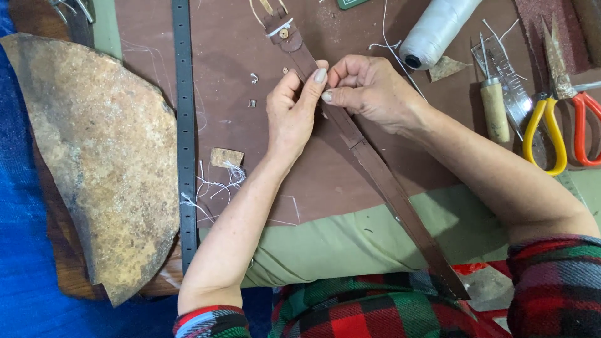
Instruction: Attaching a buckle to a leather strap and trimming the excess leather with scissors.
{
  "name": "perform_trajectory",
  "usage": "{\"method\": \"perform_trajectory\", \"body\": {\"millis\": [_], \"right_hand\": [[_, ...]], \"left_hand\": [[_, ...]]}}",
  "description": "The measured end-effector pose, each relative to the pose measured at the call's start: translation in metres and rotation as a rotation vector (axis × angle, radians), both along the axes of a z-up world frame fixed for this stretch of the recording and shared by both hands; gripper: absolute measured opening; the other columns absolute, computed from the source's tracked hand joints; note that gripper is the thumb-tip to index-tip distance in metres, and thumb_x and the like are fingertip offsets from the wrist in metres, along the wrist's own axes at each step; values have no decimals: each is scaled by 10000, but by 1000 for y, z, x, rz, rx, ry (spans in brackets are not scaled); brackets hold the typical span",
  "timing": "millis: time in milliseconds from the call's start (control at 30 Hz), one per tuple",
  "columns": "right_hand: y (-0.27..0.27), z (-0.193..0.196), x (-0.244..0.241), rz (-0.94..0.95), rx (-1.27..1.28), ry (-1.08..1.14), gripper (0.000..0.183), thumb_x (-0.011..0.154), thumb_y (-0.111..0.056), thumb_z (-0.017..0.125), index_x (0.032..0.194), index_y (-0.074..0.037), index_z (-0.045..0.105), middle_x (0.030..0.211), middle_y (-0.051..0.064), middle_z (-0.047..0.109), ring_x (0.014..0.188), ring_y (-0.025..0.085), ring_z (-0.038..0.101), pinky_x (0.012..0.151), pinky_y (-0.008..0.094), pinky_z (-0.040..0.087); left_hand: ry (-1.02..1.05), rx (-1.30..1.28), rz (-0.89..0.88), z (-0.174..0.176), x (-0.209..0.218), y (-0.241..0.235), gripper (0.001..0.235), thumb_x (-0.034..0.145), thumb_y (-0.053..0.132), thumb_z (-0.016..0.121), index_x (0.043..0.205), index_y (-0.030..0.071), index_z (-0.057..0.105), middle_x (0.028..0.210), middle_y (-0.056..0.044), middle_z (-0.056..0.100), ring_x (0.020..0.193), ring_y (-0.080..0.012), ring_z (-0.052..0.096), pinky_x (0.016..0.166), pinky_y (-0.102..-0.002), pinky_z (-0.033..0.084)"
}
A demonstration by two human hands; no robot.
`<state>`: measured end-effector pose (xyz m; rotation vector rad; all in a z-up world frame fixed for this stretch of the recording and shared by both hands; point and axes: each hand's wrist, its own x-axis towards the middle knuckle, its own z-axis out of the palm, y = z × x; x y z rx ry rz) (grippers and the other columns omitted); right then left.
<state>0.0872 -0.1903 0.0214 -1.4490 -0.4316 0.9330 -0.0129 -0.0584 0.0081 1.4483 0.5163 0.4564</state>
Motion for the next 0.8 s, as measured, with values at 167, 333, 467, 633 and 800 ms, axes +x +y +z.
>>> {"method": "perform_trajectory", "body": {"millis": [167,333,467,633,800], "right_hand": [[0,9,0,28,-72,25,229,880,-50,800,1022,-115,633,792,5,665,600,40,527,512,175,397],[1,28,-5,183,-305,-77,414,823,-122,804,1206,-149,650,972,15,635,993,89,599,790,219,546],[2,28,-11,289,-197,87,387,848,-32,770,1220,-46,664,920,92,746,789,149,709,769,254,589],[2,32,-18,366,-274,99,365,866,-42,751,1219,-28,661,833,129,743,729,173,697,696,271,559],[-1,11,-17,409,-120,100,274,896,21,721,1155,-24,645,850,112,745,769,191,748,762,256,577]], "left_hand": [[-122,-126,3,-6,3,6,265,967,303,688,1092,82,765,974,-22,757,948,-97,688,898,-251,573],[-277,-568,36,-8,7,18,237,988,245,654,1079,27,681,971,-195,748,922,-322,764,854,-481,684],[-288,-510,68,-7,7,32,285,987,362,641,1113,106,649,955,-126,772,870,-311,798,735,-377,621],[-298,-565,176,-10,12,43,311,992,364,613,1135,89,632,827,-90,707,775,-299,776,626,-352,590],[-428,-636,201,-8,11,38,283,1001,336,620,1111,76,597,762,-63,573,607,-189,567,516,-326,457]]}}
